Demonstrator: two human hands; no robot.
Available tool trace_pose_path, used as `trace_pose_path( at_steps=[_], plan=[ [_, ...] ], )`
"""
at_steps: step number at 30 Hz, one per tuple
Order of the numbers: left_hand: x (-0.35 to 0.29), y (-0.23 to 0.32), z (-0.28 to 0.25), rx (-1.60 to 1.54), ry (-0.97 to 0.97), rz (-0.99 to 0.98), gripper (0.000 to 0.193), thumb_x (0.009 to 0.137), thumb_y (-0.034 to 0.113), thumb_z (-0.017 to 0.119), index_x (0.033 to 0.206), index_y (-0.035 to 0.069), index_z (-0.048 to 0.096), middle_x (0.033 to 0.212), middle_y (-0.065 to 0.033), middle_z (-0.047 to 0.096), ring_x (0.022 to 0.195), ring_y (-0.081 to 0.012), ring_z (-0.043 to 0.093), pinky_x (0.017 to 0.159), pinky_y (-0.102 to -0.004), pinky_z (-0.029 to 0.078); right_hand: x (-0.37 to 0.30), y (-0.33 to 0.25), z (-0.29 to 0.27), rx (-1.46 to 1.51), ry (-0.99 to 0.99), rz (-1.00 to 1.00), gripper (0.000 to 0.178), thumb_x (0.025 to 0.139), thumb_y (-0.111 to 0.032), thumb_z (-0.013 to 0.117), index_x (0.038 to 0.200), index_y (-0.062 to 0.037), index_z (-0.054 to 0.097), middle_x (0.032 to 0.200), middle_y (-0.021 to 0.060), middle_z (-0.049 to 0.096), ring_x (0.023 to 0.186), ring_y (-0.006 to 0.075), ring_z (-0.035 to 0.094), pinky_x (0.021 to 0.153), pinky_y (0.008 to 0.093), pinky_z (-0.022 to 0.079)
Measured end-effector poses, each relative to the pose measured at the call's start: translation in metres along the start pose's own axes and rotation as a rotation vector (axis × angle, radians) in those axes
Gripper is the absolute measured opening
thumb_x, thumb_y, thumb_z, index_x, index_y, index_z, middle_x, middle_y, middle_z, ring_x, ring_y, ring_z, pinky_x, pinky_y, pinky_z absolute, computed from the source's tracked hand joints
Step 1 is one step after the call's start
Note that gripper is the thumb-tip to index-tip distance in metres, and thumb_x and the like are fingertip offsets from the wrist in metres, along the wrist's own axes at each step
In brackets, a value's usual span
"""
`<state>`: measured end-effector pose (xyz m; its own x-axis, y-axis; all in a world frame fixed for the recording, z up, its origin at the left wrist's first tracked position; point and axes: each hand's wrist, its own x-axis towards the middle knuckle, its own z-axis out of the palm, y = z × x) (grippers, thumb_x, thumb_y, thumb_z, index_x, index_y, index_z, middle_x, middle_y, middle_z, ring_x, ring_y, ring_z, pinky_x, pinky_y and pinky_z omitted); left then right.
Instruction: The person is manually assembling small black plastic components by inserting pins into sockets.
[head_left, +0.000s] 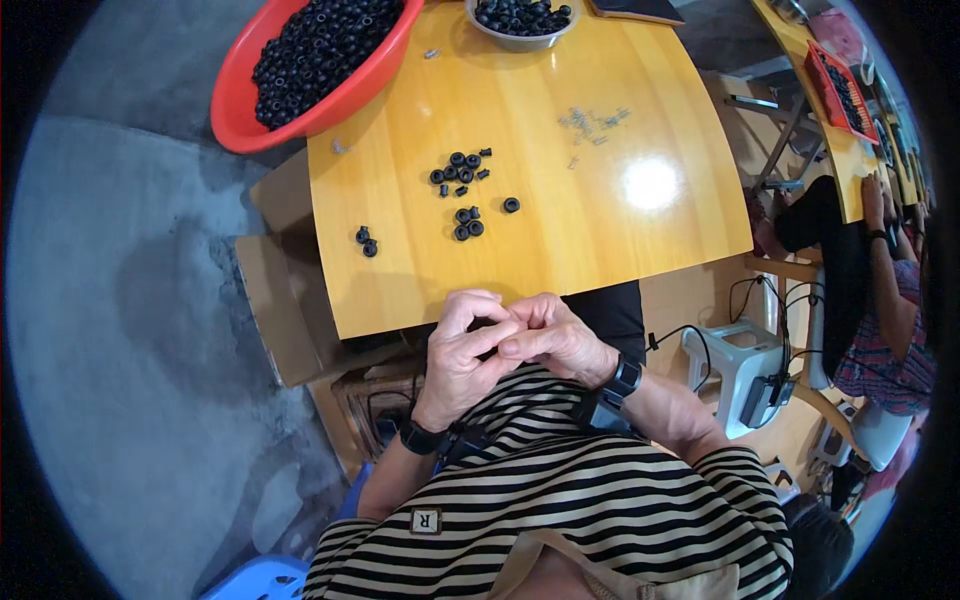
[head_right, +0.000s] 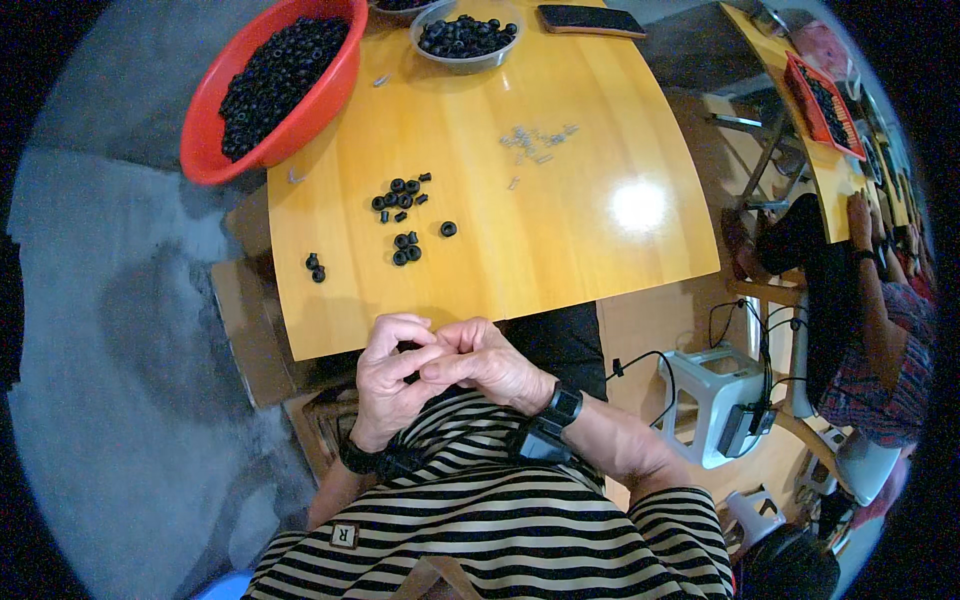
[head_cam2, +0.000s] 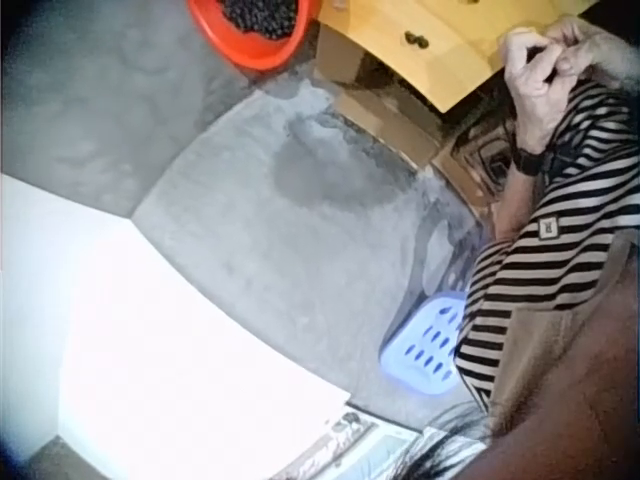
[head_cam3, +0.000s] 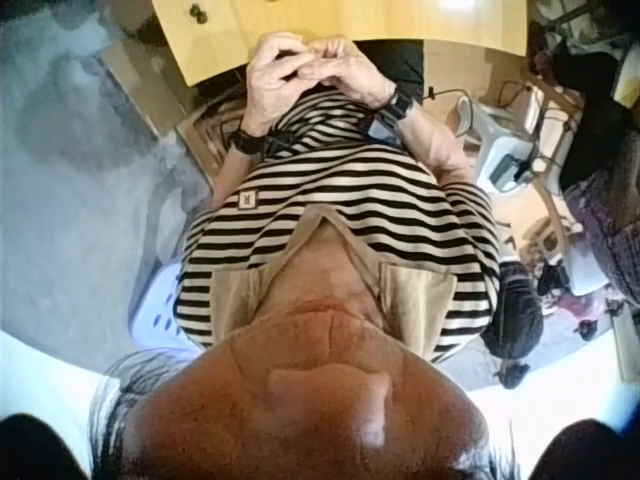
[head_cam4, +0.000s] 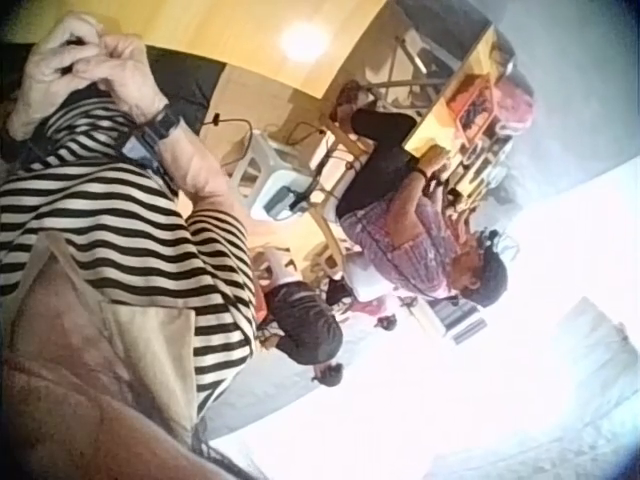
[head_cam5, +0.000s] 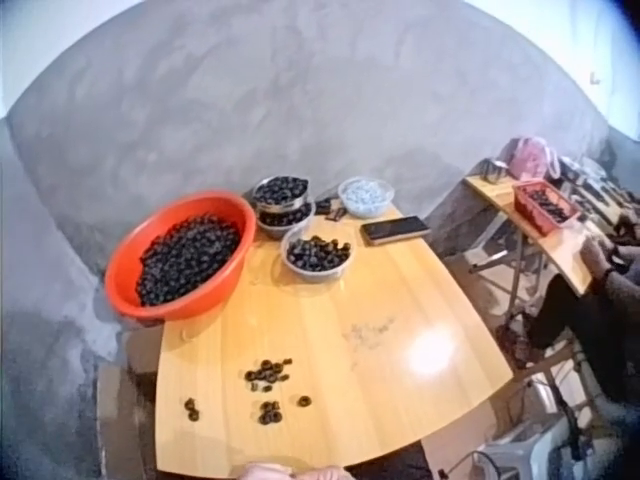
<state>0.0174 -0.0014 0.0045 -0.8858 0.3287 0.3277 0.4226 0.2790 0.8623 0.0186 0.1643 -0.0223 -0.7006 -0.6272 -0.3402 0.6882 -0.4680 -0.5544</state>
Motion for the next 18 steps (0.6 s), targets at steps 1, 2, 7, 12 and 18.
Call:
trace_pose_path(
  at_steps=[1, 2, 7, 12, 18],
  plan=[
    [0.000, -0.001, 0.000, 0.005, 0.000, -0.007, 0.026, 0.063, 0.001, 0.080, 0.088, 0.004, 0.071, 0.092, -0.0058, 0.060, 0.091, -0.0251, 0.059, 0.077, -0.0345, 0.050, 0.000, 0.000, 0.002, 0.000, 0.002, -0.003, 0.019, 0.080, -0.015, 0.077, 0.074, -0.0077, 0.060, 0.065, -0.0074, 0.051, 0.057, 0.0020, 0.040, 0.052, 0.0205, 0.026],
    [-0.001, -0.001, 0.000, 0.003, -0.001, -0.005, 0.026, 0.063, 0.001, 0.080, 0.088, 0.004, 0.071, 0.092, -0.0058, 0.060, 0.091, -0.0251, 0.059, 0.077, -0.0345, 0.050, 0.000, 0.001, 0.004, 0.025, 0.016, -0.003, 0.020, 0.080, -0.016, 0.076, 0.072, -0.0098, 0.059, 0.063, -0.0085, 0.049, 0.055, 0.0017, 0.037, 0.050, 0.0206, 0.024],
    [-0.002, -0.002, -0.001, -0.037, -0.009, -0.057, 0.025, 0.064, 0.002, 0.080, 0.088, 0.003, 0.071, 0.092, -0.0056, 0.060, 0.092, -0.0248, 0.059, 0.077, -0.0343, 0.050, 0.003, 0.004, 0.008, 0.082, 0.042, -0.001, 0.017, 0.082, -0.015, 0.074, 0.073, -0.0108, 0.061, 0.062, -0.0097, 0.048, 0.052, 0.0011, 0.034, 0.048, 0.0206, 0.022],
    [-0.003, -0.002, -0.003, -0.077, -0.018, -0.093, 0.024, 0.064, 0.002, 0.080, 0.086, 0.002, 0.070, 0.091, -0.0057, 0.060, 0.090, -0.0245, 0.060, 0.076, -0.0337, 0.051, 0.002, 0.002, 0.008, 0.123, 0.007, 0.079, 0.012, 0.084, -0.017, 0.073, 0.083, -0.0080, 0.064, 0.062, -0.0101, 0.047, 0.051, 0.0007, 0.033, 0.046, 0.0210, 0.021],
    [0.000, 0.000, -0.007, -0.142, -0.150, -0.062, 0.023, 0.066, 0.003, 0.081, 0.085, 0.002, 0.069, 0.088, -0.0046, 0.061, 0.088, -0.0233, 0.061, 0.075, -0.0329, 0.051, 0.002, 0.007, -0.010, 0.222, -0.282, 0.206, 0.017, 0.086, -0.017, 0.070, 0.078, -0.0078, 0.059, 0.062, -0.0087, 0.041, 0.050, 0.0030, 0.032, 0.046, 0.0203, 0.021]
  ],
)
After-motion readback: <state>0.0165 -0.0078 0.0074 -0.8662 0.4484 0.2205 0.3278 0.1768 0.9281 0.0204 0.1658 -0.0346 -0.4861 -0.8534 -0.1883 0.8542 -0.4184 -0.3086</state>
